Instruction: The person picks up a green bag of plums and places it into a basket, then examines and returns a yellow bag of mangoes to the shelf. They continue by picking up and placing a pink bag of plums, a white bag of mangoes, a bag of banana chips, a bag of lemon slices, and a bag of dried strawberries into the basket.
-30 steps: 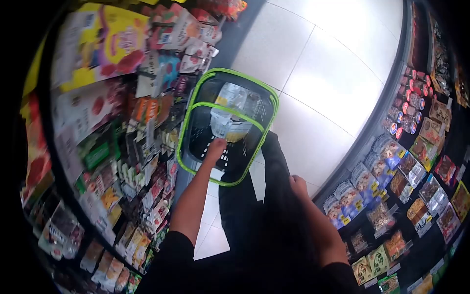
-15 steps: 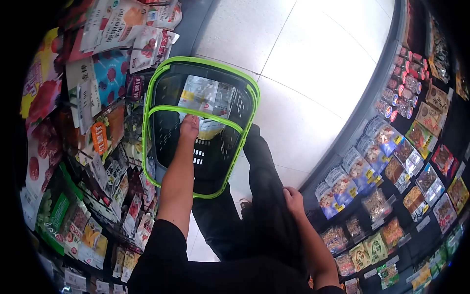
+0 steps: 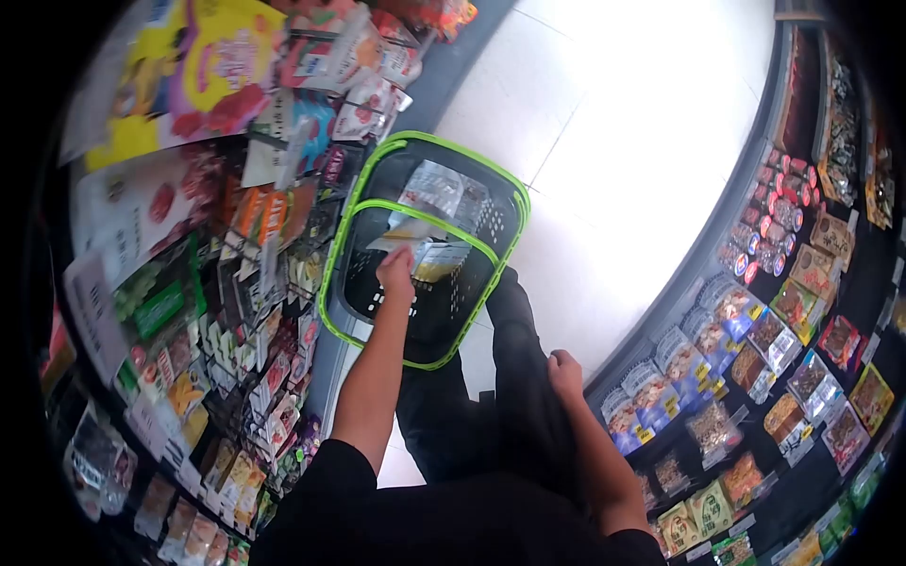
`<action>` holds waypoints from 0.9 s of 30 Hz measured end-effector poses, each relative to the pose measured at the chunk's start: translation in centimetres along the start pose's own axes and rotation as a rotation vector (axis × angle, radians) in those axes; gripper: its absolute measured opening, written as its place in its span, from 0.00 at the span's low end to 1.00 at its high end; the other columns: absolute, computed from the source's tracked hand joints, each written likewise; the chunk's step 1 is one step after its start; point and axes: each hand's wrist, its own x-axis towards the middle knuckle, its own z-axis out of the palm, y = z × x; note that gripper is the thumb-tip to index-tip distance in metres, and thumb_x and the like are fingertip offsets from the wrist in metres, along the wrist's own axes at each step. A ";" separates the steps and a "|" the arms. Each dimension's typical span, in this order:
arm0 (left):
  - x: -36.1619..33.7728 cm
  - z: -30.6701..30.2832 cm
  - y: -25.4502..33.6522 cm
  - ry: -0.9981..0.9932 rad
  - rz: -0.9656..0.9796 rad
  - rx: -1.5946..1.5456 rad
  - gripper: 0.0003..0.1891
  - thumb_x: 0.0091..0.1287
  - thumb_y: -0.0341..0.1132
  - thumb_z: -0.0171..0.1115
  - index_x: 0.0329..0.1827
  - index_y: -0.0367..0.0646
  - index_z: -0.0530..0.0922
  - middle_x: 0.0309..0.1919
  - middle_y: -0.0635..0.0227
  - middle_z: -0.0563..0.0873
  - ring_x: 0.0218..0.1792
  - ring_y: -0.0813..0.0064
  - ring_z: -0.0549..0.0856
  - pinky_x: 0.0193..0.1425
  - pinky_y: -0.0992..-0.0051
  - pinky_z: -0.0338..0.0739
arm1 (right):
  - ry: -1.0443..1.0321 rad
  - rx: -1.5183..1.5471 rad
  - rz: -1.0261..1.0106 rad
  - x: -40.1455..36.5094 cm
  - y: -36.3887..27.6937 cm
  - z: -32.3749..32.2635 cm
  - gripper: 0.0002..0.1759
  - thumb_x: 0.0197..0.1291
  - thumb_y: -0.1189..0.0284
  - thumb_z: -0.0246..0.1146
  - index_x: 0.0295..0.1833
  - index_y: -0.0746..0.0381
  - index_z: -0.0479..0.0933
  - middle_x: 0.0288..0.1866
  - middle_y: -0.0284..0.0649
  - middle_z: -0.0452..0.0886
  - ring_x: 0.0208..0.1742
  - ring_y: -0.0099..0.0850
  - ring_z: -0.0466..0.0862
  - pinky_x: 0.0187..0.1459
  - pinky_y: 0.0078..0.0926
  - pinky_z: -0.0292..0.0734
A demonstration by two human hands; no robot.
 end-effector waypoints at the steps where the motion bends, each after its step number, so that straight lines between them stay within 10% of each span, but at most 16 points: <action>1: -2.2 -0.9 1.2 0.008 0.014 0.082 0.07 0.62 0.24 0.65 0.42 0.35 0.84 0.26 0.72 0.83 0.26 0.82 0.78 0.28 0.83 0.67 | 0.071 -0.051 -0.124 0.1 -0.6 -0.1 0.16 0.62 0.66 0.59 0.49 0.64 0.81 0.45 0.51 0.85 0.49 0.48 0.84 0.54 0.39 0.77; 13: -30.3 -10.9 10.5 -0.293 0.242 0.154 0.12 0.65 0.26 0.64 0.50 0.38 0.85 0.33 0.75 0.85 0.32 0.86 0.80 0.39 0.84 0.75 | -0.234 -0.182 -1.111 -6.1 -19.5 0.7 0.46 0.44 0.65 0.75 0.70 0.65 0.65 0.69 0.53 0.71 0.69 0.51 0.71 0.68 0.41 0.68; 22: -41.1 -13.4 15.4 -0.309 0.318 -0.294 0.11 0.69 0.28 0.63 0.52 0.37 0.84 0.40 0.70 0.87 0.38 0.82 0.83 0.47 0.81 0.78 | -0.271 -0.171 -1.484 -10.9 -25.3 -2.6 0.28 0.57 0.73 0.65 0.65 0.62 0.72 0.60 0.55 0.78 0.60 0.53 0.78 0.60 0.45 0.74; 27: -42.1 -18.0 18.6 -0.342 0.670 -0.426 0.23 0.71 0.24 0.60 0.69 0.38 0.69 0.51 0.63 0.84 0.51 0.75 0.84 0.60 0.76 0.76 | -0.439 -0.226 -1.166 -13.5 -27.6 -2.8 0.21 0.71 0.57 0.57 0.54 0.64 0.80 0.38 0.56 0.84 0.42 0.48 0.87 0.46 0.39 0.79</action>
